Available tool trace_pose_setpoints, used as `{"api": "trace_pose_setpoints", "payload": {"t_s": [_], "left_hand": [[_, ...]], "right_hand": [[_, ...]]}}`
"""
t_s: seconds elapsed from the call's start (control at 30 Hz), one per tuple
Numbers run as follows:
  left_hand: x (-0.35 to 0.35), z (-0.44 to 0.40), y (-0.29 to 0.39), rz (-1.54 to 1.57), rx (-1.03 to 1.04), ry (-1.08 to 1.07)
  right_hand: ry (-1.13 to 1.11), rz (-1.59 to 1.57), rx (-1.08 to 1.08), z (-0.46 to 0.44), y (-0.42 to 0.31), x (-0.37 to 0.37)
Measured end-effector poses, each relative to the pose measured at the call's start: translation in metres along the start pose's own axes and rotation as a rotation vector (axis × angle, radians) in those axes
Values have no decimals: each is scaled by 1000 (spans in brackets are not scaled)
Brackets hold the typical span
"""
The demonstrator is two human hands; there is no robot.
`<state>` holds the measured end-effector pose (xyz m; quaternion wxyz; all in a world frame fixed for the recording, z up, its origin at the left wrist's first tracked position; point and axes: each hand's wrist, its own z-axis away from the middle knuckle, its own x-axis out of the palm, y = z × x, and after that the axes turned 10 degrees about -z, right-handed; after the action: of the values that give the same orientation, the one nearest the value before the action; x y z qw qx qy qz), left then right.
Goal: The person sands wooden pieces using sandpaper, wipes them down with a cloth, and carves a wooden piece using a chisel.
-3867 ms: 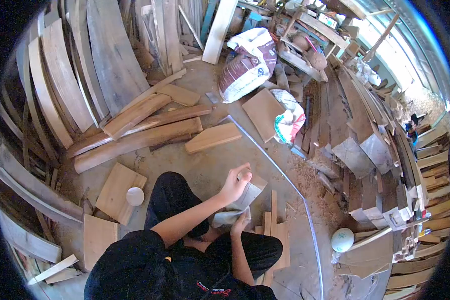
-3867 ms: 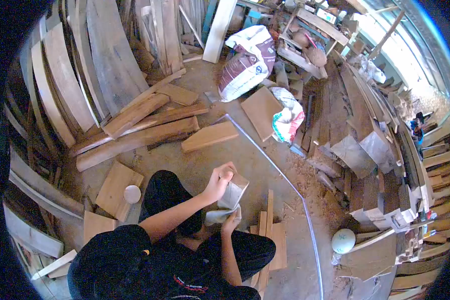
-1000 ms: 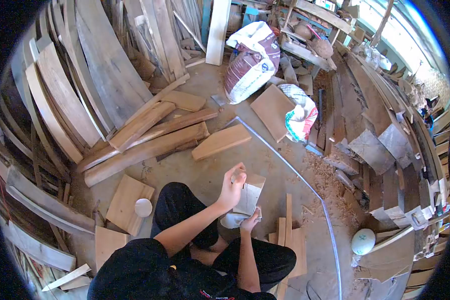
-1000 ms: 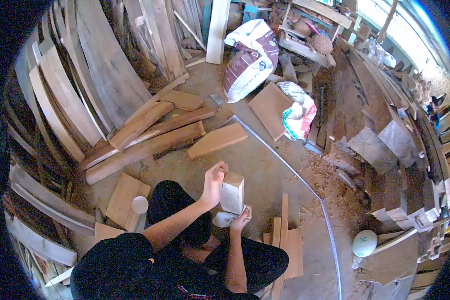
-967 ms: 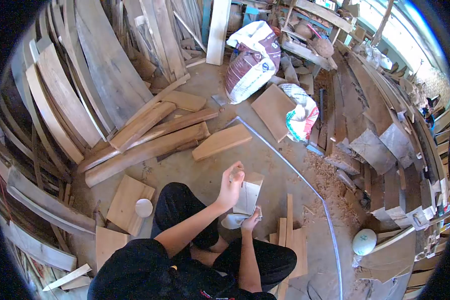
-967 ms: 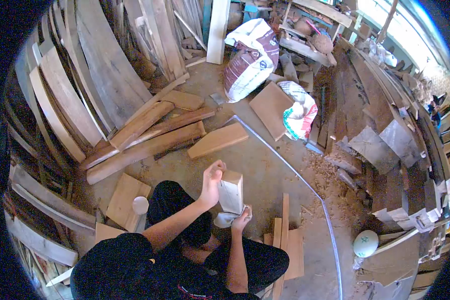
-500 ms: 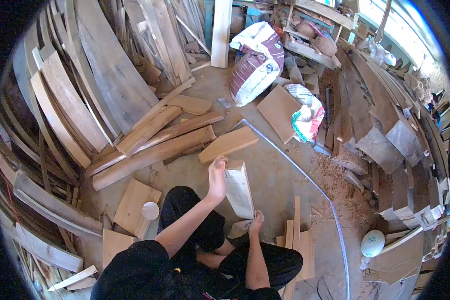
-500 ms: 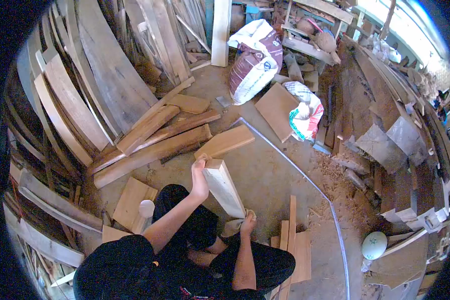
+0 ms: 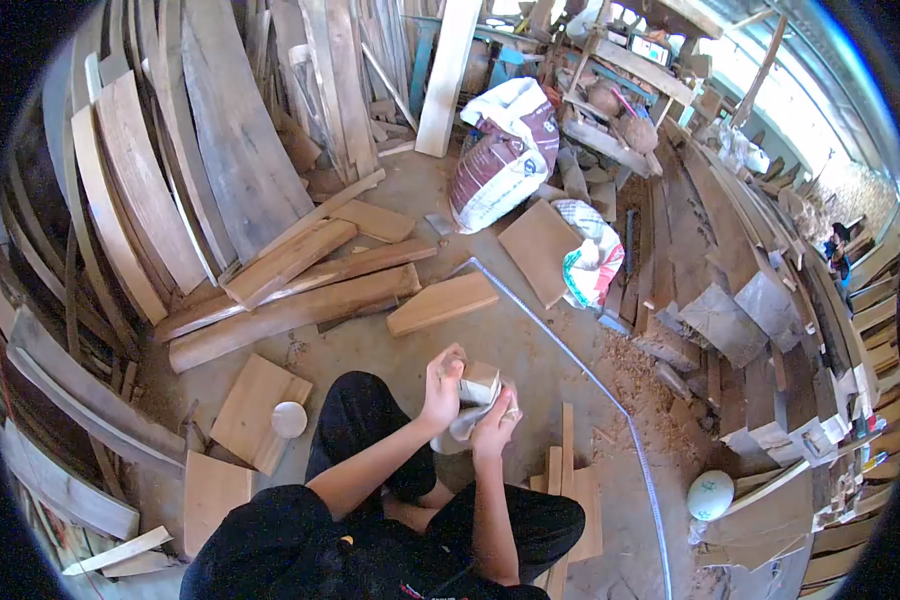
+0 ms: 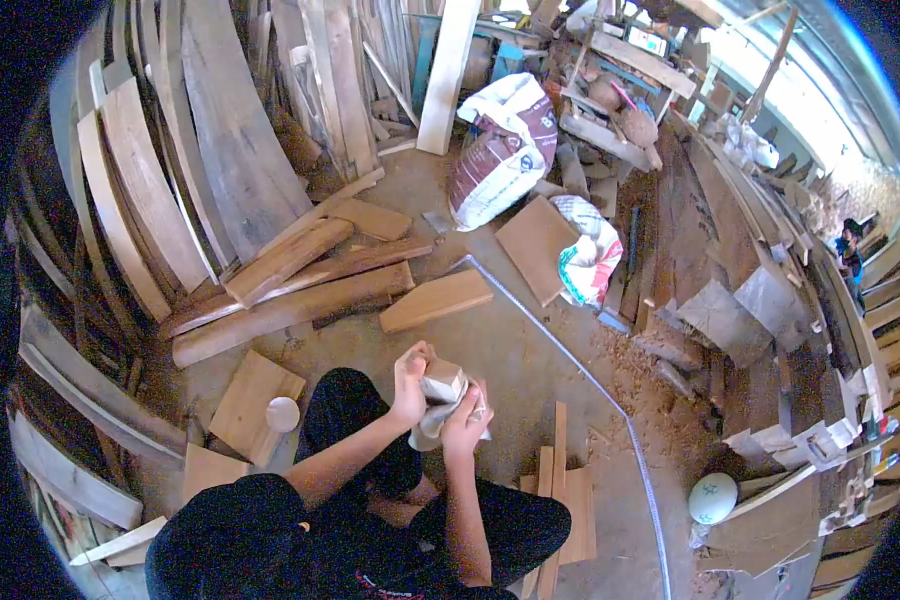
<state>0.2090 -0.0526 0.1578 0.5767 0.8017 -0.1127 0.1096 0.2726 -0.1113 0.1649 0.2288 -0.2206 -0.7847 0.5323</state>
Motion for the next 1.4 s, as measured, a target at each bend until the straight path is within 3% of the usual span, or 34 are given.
{"api": "trace_pose_setpoints", "payload": {"t_s": [0.07,0.17,0.2,0.3,0.33,0.43,0.47,0.53,0.6,0.7,0.8,0.9,1.1,1.13,1.2,1.27,1.37,1.4], "left_hand": [[-6,1,7,-18,19,-35],[-12,-3,2,-12,61,-52],[-12,-5,3,-3,79,-42],[-10,-8,2,3,73,-45],[-10,-9,2,1,62,-51],[-7,-12,2,31,51,-170],[-4,-12,1,16,49,-165],[5,-12,0,-4,42,-157],[7,-13,0,-15,28,-186],[14,-9,3,-6,-9,-202],[15,4,-2,-2,-34,-241],[16,21,8,-47,18,-328],[26,45,21,-88,129,-253],[26,46,20,-98,144,-235],[22,45,25,-121,164,-229],[18,42,22,-94,193,-204],[13,36,20,-72,184,-185],[12,35,19,-68,170,-182]], "right_hand": [[-6,-10,46,8,33,-11],[73,190,-122,24,122,-38],[-16,203,-73,26,131,-51],[104,209,106,53,194,-79],[167,32,232,62,191,-80],[150,18,550,68,195,-100],[240,23,734,66,196,-99],[250,-64,751,67,236,-110],[162,-210,642,64,230,-112],[216,-305,582,63,212,-102],[111,69,277,64,169,-96],[197,-403,340,61,143,-87],[419,-479,295,35,8,-50],[393,-122,82,40,41,-59],[371,-79,-20,51,109,-77],[449,-481,301,48,83,-64],[160,-295,244,61,169,-96],[108,-71,279,64,170,-103]]}}
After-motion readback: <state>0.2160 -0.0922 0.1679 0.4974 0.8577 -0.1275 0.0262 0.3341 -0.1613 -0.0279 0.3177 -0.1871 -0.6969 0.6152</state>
